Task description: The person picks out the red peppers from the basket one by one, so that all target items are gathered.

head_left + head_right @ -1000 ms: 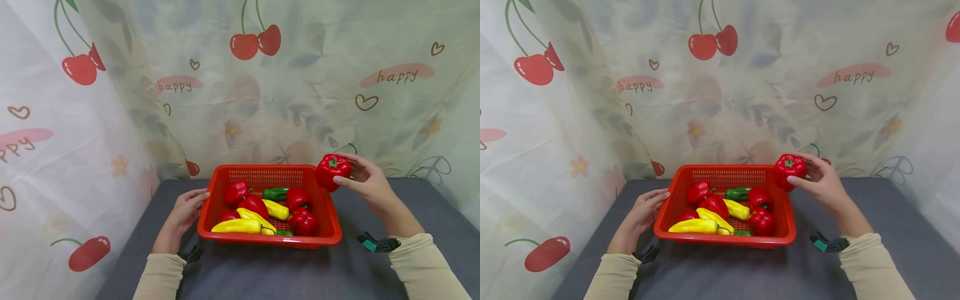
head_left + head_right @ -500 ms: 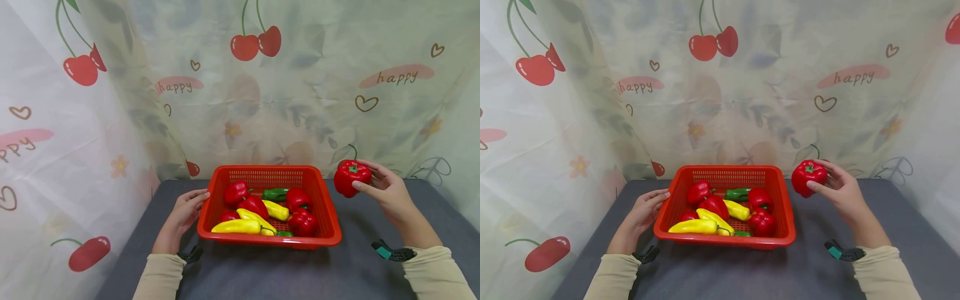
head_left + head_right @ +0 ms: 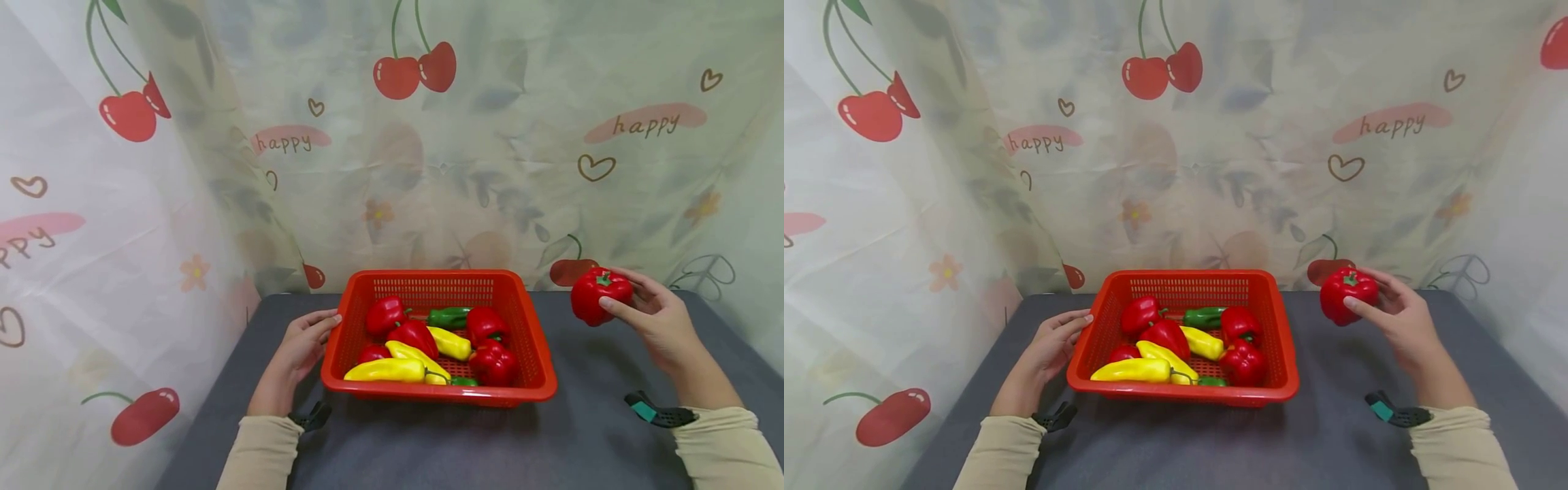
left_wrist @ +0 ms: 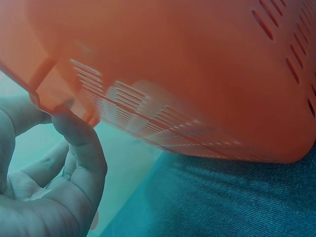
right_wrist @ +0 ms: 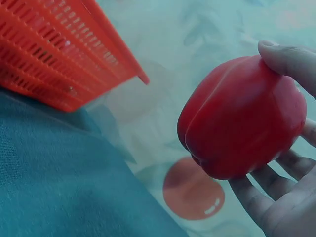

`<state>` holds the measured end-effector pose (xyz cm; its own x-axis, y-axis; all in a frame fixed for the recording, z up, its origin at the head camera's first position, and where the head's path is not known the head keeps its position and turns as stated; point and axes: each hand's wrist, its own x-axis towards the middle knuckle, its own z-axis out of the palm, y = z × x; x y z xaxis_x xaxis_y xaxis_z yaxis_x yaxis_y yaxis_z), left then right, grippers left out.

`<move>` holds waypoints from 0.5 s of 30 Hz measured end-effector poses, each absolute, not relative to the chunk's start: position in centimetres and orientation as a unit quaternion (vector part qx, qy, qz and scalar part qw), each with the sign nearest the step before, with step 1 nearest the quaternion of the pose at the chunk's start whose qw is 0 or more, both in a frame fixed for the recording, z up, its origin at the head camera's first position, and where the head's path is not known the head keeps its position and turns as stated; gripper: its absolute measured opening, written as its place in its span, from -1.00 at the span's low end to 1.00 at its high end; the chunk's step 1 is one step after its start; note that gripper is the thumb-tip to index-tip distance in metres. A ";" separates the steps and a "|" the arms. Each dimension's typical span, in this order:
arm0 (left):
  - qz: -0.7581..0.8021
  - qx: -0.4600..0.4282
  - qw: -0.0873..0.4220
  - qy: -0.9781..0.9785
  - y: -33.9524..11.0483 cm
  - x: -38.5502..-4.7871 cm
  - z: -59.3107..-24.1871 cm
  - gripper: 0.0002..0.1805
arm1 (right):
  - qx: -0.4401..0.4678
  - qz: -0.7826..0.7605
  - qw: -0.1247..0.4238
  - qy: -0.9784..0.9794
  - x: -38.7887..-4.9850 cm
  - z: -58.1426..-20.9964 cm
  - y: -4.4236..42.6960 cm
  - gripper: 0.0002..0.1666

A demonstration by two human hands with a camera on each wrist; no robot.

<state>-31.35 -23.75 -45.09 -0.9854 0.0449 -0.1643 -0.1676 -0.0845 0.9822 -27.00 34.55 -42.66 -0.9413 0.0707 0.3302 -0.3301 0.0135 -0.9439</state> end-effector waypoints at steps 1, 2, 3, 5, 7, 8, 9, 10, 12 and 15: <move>0.735 -0.046 0.073 0.673 -23.7 -31.4 -45.1 -0.45 | 0.088 0.698 0.142 -0.696 -27.0 -42.7 34.8 -0.30; 0.735 -0.046 0.073 0.673 -23.7 -31.4 -45.1 -0.46 | 0.083 0.701 0.141 -0.694 -26.9 -42.8 35.2 -0.30; 0.735 -0.046 0.073 0.673 -23.7 -31.4 -45.1 -0.46 | 0.079 0.704 0.139 -0.692 -26.9 -42.9 35.5 -0.30; 0.736 -0.045 0.073 0.671 -23.7 -31.4 -45.1 -0.46 | 0.071 0.712 0.138 -0.685 -26.8 -43.0 36.1 -0.30; 0.736 -0.044 0.073 0.671 -23.7 -31.4 -45.1 -0.46 | 0.063 0.717 0.138 -0.680 -26.8 -43.2 36.6 -0.31; 0.736 -0.045 0.073 0.672 -23.7 -31.4 -45.0 -0.46 | 0.058 0.720 0.137 -0.678 -26.8 -43.2 36.9 -0.31; 0.735 -0.046 0.073 0.672 -23.7 -31.4 -45.0 -0.46 | 0.055 0.723 0.135 -0.676 -26.9 -43.3 37.1 -0.31; 0.735 -0.046 0.073 0.673 -23.7 -31.3 -45.0 -0.46 | 0.051 0.725 0.134 -0.674 -26.9 -43.4 37.3 -0.31; 0.733 -0.047 0.073 0.674 -23.8 -31.3 -45.0 -0.45 | 0.044 0.728 0.129 -0.672 -26.9 -43.5 37.7 -0.31; 0.734 -0.048 0.074 0.673 -23.8 -31.3 -45.1 -0.45 | 0.031 0.731 0.121 -0.671 -27.0 -43.8 38.2 -0.29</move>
